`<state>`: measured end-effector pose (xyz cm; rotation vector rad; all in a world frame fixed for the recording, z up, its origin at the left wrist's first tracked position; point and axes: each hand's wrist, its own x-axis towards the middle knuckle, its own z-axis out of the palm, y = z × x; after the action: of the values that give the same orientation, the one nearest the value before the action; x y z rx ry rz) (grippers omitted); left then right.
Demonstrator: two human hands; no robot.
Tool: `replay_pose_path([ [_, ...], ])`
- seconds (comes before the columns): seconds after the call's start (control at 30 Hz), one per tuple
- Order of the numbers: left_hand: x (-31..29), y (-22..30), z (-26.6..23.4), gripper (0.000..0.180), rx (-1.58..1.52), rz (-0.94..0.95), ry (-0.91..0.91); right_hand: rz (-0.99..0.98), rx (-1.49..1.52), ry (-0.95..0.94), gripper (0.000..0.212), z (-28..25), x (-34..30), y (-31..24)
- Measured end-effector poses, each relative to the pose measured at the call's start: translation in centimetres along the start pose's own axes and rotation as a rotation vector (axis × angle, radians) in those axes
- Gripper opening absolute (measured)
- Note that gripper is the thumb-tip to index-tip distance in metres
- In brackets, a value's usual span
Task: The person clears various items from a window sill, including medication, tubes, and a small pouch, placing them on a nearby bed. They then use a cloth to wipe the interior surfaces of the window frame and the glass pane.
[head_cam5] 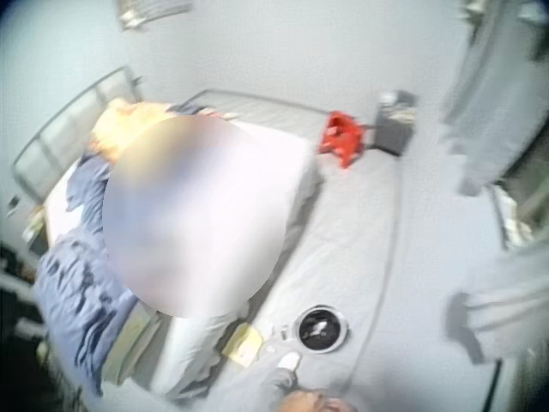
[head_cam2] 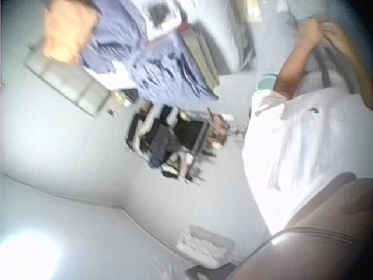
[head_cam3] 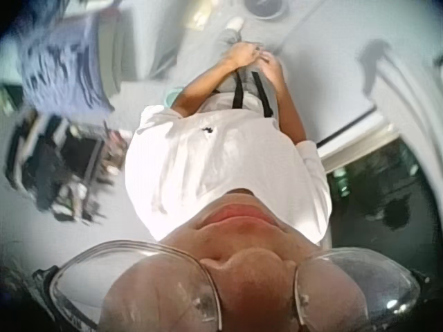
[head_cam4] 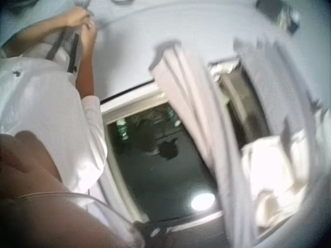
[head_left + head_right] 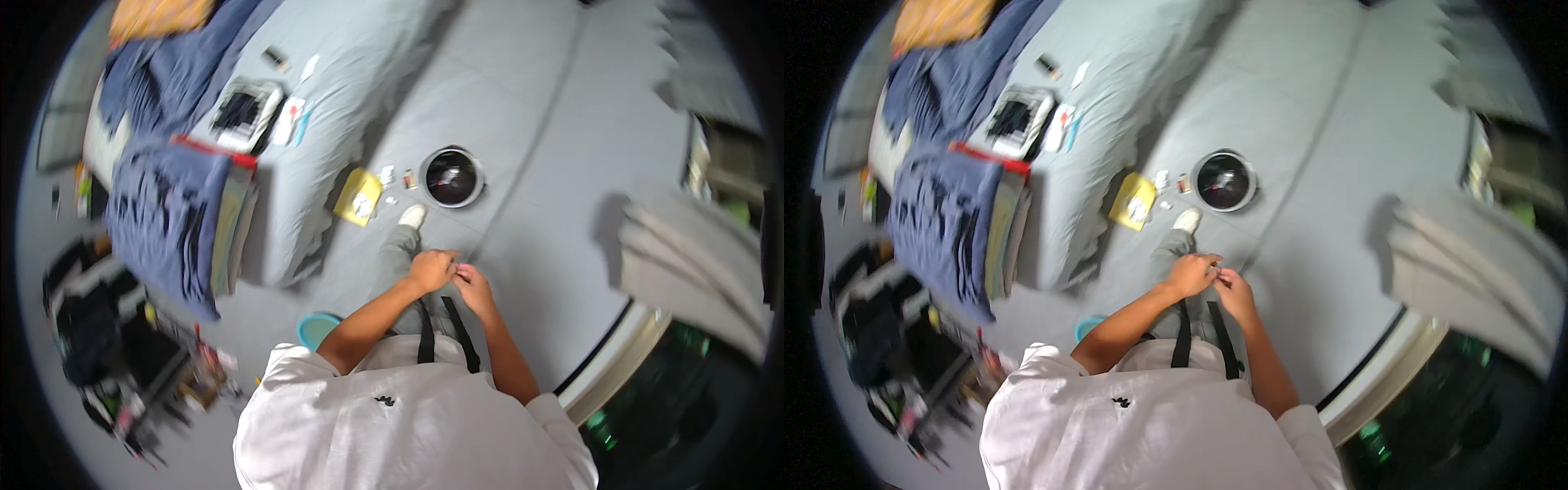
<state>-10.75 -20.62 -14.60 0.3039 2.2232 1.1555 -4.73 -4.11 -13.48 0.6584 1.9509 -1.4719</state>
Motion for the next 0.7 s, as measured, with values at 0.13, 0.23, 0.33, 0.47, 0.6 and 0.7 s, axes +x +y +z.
replay_pose_path([
  [0.13, 3.1, 5.1, -1.6, 0.034, 0.069, 0.161, -0.073, -0.013, -0.072, 0.162, 0.038, -2.7, -2.7, -1.4],
  [0.23, 6.0, 9.3, -2.5, 0.032, 0.146, 0.309, -0.108, -0.039, 0.027, 0.287, 0.040, -4.1, -5.2, -1.9],
  [0.33, 7.8, 15.0, -2.1, 0.032, 0.195, 0.456, -0.117, -0.088, 0.132, 0.417, 0.037, -6.1, -7.9, -3.3],
  [0.47, 7.7, 25.7, 0.2, 0.027, 0.076, 0.709, -0.142, -0.211, 0.238, 0.572, 0.035, -9.0, -11.1, -3.7],
  [0.6, 5.8, 39.1, 3.1, 0.032, 0.006, 0.996, -0.243, -0.250, 0.358, 0.745, 0.033, -11.3, -13.8, -3.0],
  [0.7, 7.0, 46.7, 5.7, 0.037, -0.333, 1.044, -0.523, -0.323, 0.396, 0.832, 0.032, -12.9, -16.0, -3.2],
])
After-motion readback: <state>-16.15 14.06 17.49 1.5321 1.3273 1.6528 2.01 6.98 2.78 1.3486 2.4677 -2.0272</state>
